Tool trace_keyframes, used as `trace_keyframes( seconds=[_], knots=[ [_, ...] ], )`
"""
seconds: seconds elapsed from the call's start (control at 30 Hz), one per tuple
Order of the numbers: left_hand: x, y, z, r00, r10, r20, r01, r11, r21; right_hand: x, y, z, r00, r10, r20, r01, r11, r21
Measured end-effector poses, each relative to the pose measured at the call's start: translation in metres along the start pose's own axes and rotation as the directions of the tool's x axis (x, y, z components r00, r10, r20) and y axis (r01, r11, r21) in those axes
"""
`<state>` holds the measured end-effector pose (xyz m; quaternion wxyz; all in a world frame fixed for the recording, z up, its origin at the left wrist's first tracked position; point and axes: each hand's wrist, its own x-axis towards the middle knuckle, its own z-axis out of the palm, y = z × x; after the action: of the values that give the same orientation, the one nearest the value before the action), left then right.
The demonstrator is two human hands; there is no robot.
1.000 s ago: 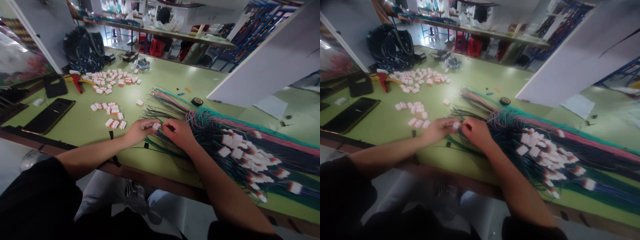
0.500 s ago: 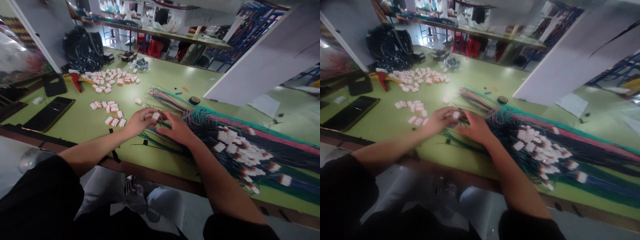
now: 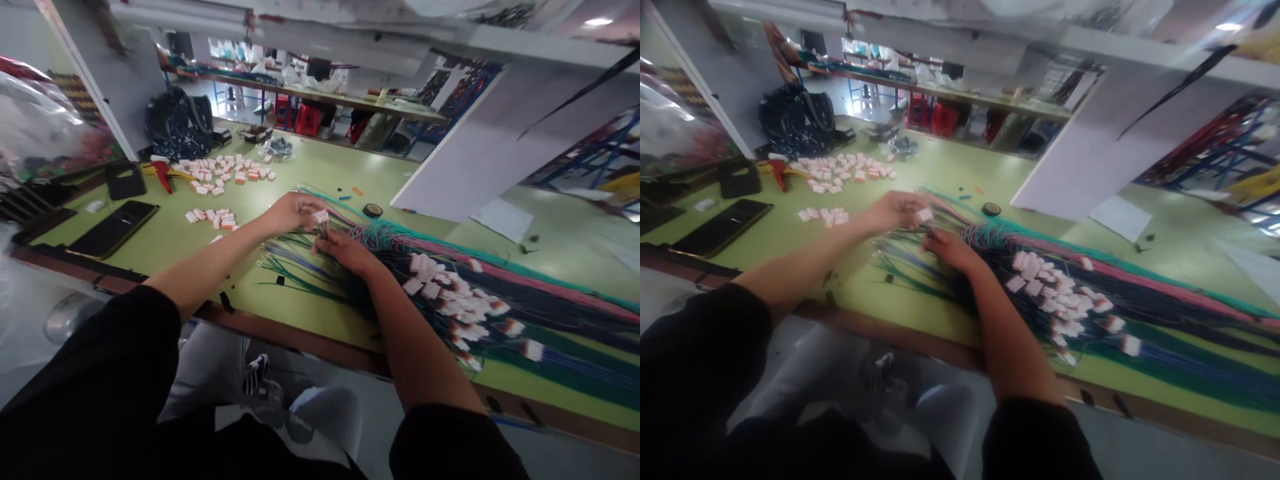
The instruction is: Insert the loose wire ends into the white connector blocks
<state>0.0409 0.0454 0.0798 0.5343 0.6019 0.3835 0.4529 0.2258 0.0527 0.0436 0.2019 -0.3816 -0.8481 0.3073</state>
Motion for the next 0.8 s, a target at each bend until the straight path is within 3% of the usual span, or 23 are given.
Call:
trace_keyframes(
  seconds=[0.07,0.17,0.2,0.27,0.33,0.4,0.5,0.57,0.67,0.8],
  knots=[
    [0.007,0.002,0.010,0.993,0.020,-0.114,-0.029,0.997,-0.073,0.000,0.002,-0.002,0.992,0.038,-0.118,-0.028,0.996,0.079],
    [0.007,-0.010,0.033,0.942,-0.071,-0.329,0.008,0.982,-0.191,0.003,0.008,0.001,0.951,0.148,-0.272,-0.098,0.977,0.188],
    [0.005,-0.017,0.042,0.924,-0.134,-0.357,0.075,0.982,-0.175,0.005,0.011,0.003,0.939,0.159,-0.304,-0.115,0.981,0.157],
    [0.001,-0.029,0.059,0.935,-0.111,-0.337,0.110,0.994,-0.022,0.009,0.014,0.007,0.931,0.126,-0.342,-0.137,0.991,-0.008],
    [0.001,-0.037,0.072,0.923,-0.017,-0.384,0.080,0.986,0.149,0.012,0.015,0.011,0.935,0.074,-0.346,-0.140,0.975,-0.172],
    [0.003,-0.040,0.080,0.899,0.046,-0.435,0.086,0.956,0.279,0.013,0.012,0.013,0.944,0.059,-0.326,-0.138,0.965,-0.223],
    [0.009,-0.041,0.082,0.882,0.080,-0.465,0.107,0.927,0.361,0.010,0.009,0.008,0.960,0.047,-0.276,-0.117,0.962,-0.245],
    [0.011,-0.041,0.079,0.889,0.084,-0.450,0.103,0.922,0.374,0.005,0.010,-0.003,0.986,0.029,-0.162,-0.068,0.968,-0.242],
    [0.009,-0.042,0.072,0.906,0.104,-0.411,0.078,0.912,0.403,-0.006,0.013,-0.023,0.994,0.088,-0.070,-0.093,0.994,-0.064],
    [0.007,-0.040,0.068,0.952,0.132,-0.275,0.046,0.828,0.559,-0.015,0.011,-0.037,0.938,0.243,-0.247,-0.137,0.915,0.380]
  ],
)
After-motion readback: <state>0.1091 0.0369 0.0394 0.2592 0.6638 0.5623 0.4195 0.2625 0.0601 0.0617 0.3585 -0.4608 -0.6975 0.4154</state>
